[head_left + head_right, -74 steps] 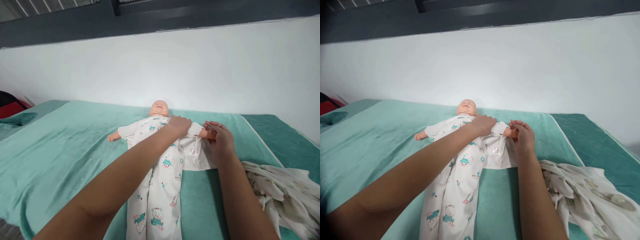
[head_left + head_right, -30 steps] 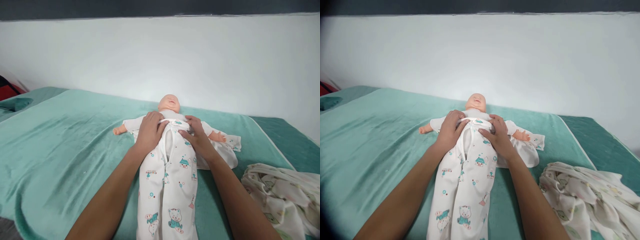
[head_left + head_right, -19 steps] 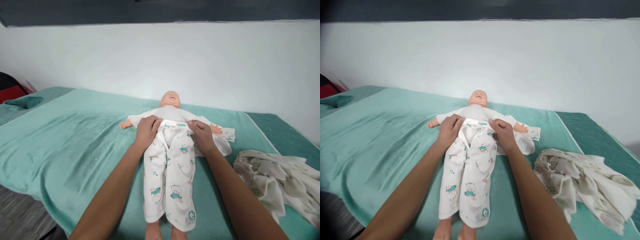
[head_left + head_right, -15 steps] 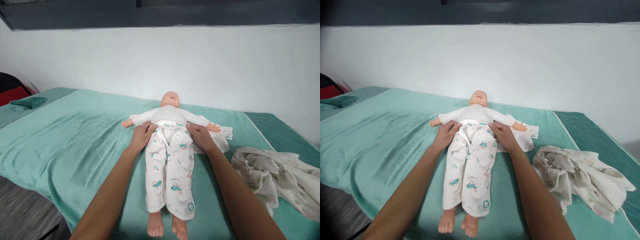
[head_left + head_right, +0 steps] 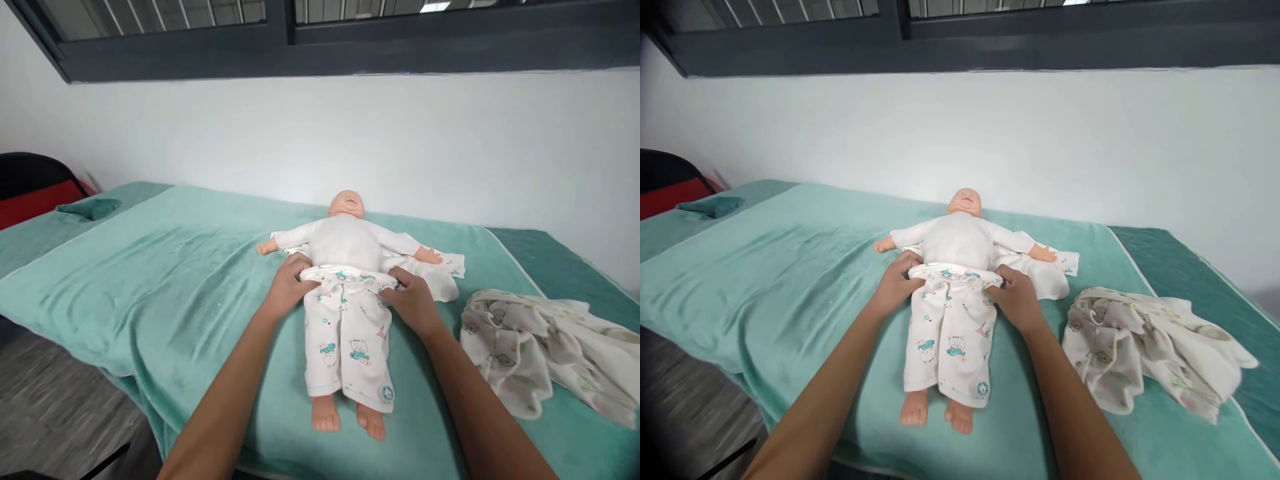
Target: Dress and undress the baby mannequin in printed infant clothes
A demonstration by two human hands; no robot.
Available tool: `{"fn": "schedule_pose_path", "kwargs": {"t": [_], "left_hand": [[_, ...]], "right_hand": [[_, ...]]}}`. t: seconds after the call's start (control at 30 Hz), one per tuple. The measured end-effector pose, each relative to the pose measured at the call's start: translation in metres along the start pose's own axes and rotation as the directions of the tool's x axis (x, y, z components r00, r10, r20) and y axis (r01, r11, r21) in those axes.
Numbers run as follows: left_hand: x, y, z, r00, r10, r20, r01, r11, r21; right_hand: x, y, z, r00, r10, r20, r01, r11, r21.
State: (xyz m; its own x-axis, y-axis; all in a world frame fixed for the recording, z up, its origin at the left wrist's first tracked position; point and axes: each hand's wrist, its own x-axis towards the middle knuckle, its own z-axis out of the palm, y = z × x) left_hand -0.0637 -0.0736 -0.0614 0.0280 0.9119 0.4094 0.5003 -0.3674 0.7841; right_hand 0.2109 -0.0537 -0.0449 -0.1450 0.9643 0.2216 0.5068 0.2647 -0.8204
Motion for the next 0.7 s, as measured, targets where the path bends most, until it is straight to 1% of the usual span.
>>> {"fn": "schedule_pose_path", "kwargs": {"t": [0.07, 0.13, 0.2, 0.23, 0.3, 0.33, 0.4, 0.47, 0.5, 0.53, 0.57, 0.6, 0.63, 0.67, 0.7], "left_hand": [[0.0, 0.002, 0.008, 0.997, 0.002, -0.076, 0.003, 0.998, 0.07], [0.001, 0.004, 0.016, 0.989, -0.035, -0.145, 0.053, 0.991, 0.126], [0.003, 0.006, 0.022, 0.981, -0.078, -0.178, 0.101, 0.988, 0.121], [0.004, 0.007, 0.024, 0.98, -0.096, -0.175, 0.114, 0.989, 0.096], [0.005, 0.008, 0.023, 0.982, -0.134, -0.134, 0.138, 0.99, 0.022], [0.004, 0.008, 0.02, 0.983, -0.156, -0.101, 0.154, 0.988, -0.02], [-0.001, 0.009, 0.013, 0.98, -0.201, 0.0, 0.2, 0.975, -0.093], [-0.008, 0.011, 0.004, 0.966, -0.218, 0.141, 0.238, 0.961, -0.141], [-0.013, 0.011, 0.0, 0.959, -0.205, 0.196, 0.236, 0.96, -0.149], [-0.017, 0.012, -0.002, 0.957, -0.181, 0.225, 0.217, 0.965, -0.148], [-0.021, 0.012, -0.003, 0.962, -0.15, 0.226, 0.185, 0.973, -0.139], [-0.025, 0.012, -0.003, 0.972, -0.117, 0.203, 0.143, 0.982, -0.12], [-0.028, 0.012, -0.001, 0.983, -0.084, 0.164, 0.1, 0.991, -0.094], [-0.03, 0.012, 0.001, 0.991, -0.058, 0.117, 0.066, 0.996, -0.067], [-0.032, 0.011, 0.005, 0.997, -0.049, 0.067, 0.053, 0.997, -0.05]], "right_hand": [[-0.005, -0.004, 0.007, 0.992, -0.036, -0.118, 0.034, 0.999, -0.022], [-0.006, -0.008, 0.013, 0.974, -0.04, -0.224, 0.035, 0.999, -0.028], [-0.005, -0.011, 0.018, 0.957, -0.017, -0.291, 0.015, 1.0, -0.01], [-0.004, -0.011, 0.019, 0.955, 0.0, -0.297, 0.003, 1.0, 0.009], [-0.001, -0.009, 0.017, 0.97, 0.036, -0.241, -0.023, 0.998, 0.059], [-0.001, -0.008, 0.014, 0.983, 0.051, -0.179, -0.036, 0.996, 0.085], [-0.001, -0.003, 0.006, 0.998, 0.066, -0.003, -0.065, 0.988, 0.139], [-0.002, 0.0, -0.004, 0.98, 0.059, 0.19, -0.095, 0.977, 0.189], [-0.004, 0.0, -0.007, 0.962, 0.055, 0.268, -0.113, 0.972, 0.206], [-0.006, -0.001, -0.009, 0.944, 0.054, 0.327, -0.13, 0.968, 0.214], [-0.008, -0.002, -0.01, 0.93, 0.057, 0.363, -0.139, 0.969, 0.206], [-0.011, -0.004, -0.009, 0.925, 0.059, 0.374, -0.136, 0.974, 0.183], [-0.014, -0.006, -0.006, 0.933, 0.059, 0.355, -0.12, 0.981, 0.151], [-0.017, -0.008, -0.002, 0.95, 0.054, 0.306, -0.095, 0.988, 0.12], [-0.02, -0.01, 0.002, 0.972, 0.043, 0.232, -0.067, 0.993, 0.097]]}}
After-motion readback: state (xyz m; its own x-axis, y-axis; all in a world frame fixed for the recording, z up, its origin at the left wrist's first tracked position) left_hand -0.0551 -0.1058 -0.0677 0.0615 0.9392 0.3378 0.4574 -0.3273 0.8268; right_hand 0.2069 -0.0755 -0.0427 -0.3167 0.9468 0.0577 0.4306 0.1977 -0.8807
